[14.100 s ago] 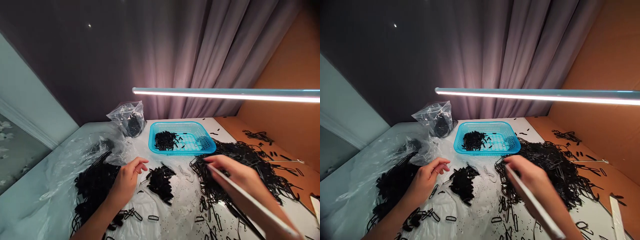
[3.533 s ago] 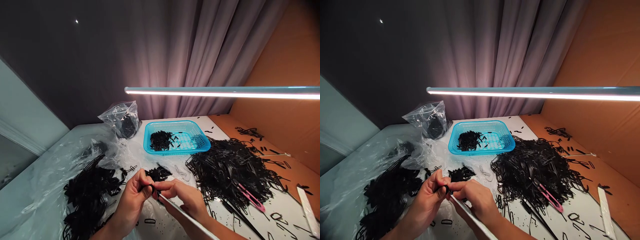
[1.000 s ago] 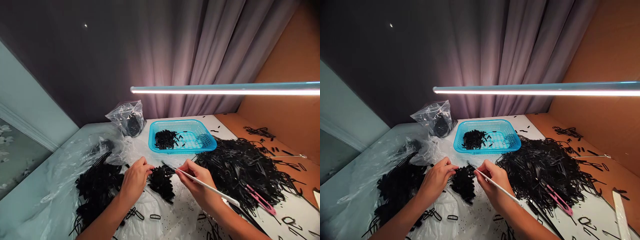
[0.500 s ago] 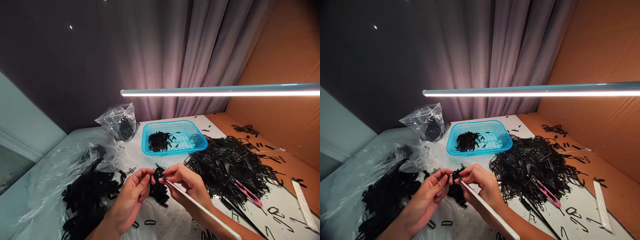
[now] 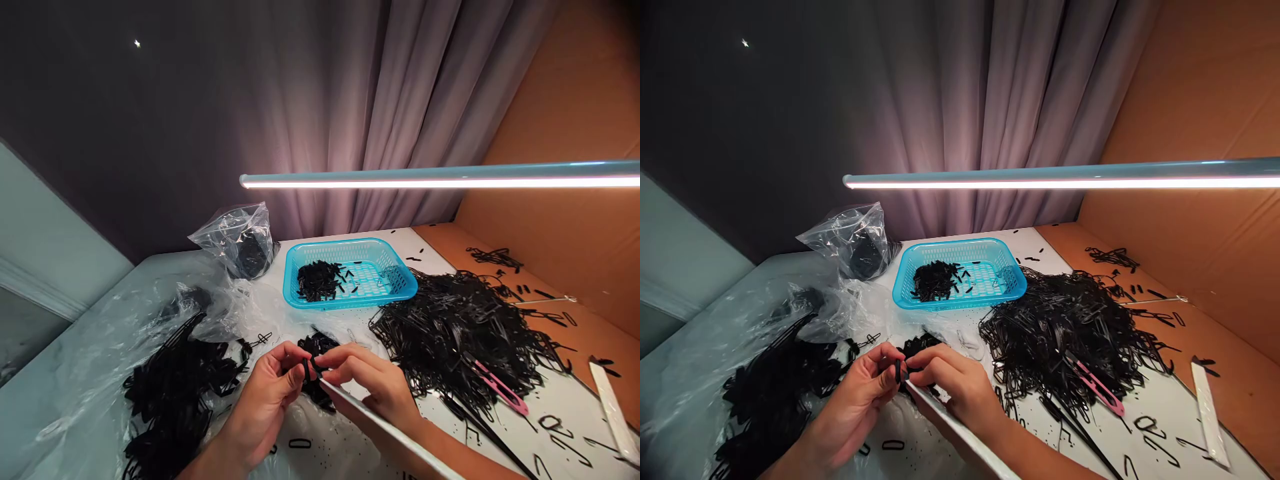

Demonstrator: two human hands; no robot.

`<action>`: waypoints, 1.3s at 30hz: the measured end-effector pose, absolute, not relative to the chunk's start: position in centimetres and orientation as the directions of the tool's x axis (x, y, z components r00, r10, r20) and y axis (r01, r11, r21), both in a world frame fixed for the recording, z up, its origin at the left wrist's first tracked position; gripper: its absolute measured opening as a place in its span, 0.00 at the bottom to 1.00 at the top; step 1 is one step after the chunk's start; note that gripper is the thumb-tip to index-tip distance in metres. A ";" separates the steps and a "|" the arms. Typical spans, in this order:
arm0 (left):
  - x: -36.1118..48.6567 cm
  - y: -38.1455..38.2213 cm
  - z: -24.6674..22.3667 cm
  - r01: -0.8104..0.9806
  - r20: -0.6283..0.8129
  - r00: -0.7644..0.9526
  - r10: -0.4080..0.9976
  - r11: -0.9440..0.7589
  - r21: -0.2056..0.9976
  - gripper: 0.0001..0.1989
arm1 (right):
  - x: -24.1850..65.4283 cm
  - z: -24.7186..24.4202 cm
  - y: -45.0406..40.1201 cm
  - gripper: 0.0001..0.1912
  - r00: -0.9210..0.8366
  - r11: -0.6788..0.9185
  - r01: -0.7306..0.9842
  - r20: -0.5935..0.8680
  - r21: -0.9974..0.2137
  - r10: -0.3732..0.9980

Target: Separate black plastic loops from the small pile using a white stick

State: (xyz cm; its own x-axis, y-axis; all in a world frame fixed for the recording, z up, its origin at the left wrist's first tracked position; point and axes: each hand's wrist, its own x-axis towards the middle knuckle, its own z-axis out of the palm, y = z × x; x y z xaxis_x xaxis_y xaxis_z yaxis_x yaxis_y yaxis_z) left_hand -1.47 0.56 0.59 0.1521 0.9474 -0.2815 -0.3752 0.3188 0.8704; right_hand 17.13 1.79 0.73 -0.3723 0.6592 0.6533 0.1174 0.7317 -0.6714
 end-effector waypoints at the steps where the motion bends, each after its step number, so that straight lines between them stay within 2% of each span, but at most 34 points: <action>1: -1.4 0.6 0.6 -0.368 -0.272 0.150 0.950 0.310 0.877 0.08 | 17.1 0.7 1.8 0.02 -0.389 0.731 0.120 0.646 -0.672 0.657; 15: -1.3 0.5 0.2 -0.306 -0.191 0.120 0.974 0.219 0.927 0.10 | 17.0 0.7 2.1 0.03 -0.415 0.794 0.128 0.695 -0.594 0.587; 17: -1.2 0.6 0.2 -0.313 -0.188 0.106 0.976 0.212 0.926 0.12 | 16.9 0.5 2.1 0.01 -0.428 0.823 0.168 0.712 -0.542 0.556; 22: -0.9 0.5 -0.1 -0.294 -0.185 0.050 0.981 0.191 0.937 0.13 | 16.4 -0.2 1.5 0.04 -0.490 0.899 0.296 0.757 -0.322 0.433; 25: -0.9 0.3 -0.3 -0.284 -0.166 0.072 0.984 0.179 0.942 0.12 | 16.2 -0.4 1.1 0.07 -0.548 0.896 0.332 0.712 -0.296 0.439; 28: -0.8 0.0 0.0 -0.297 -0.160 0.118 0.980 0.188 0.936 0.11 | 16.5 -0.3 1.2 0.06 -0.453 0.844 0.376 0.719 -0.382 0.527; 30: -0.8 0.0 0.2 -0.305 -0.160 0.129 0.979 0.192 0.933 0.10 | 16.7 -0.3 1.3 0.03 -0.367 0.772 0.338 0.679 -0.539 0.635; 33: -1.0 0.2 0.4 -0.315 -0.147 0.109 0.983 0.174 0.933 0.11 | 16.8 0.0 1.3 0.02 -0.331 0.643 0.183 0.570 -0.743 0.752; 35: -1.3 0.4 0.2 -0.316 -0.138 0.085 0.987 0.158 0.935 0.12 | 16.8 0.2 1.1 0.03 -0.353 0.622 0.124 0.552 -0.773 0.755; 39: -1.6 0.6 -0.1 -0.236 -0.096 0.051 0.994 0.105 0.966 0.12 | 16.7 0.2 1.1 0.05 -0.414 0.687 0.106 0.596 -0.719 0.688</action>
State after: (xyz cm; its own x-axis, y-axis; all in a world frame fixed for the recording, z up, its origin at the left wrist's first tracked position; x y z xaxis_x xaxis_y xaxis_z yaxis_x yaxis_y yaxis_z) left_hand -1.62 0.58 -0.14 0.0511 0.9941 -0.0956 -0.2363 0.1051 0.9660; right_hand 16.68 1.12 0.23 -0.4143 0.6876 0.5963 0.1064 0.6873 -0.7185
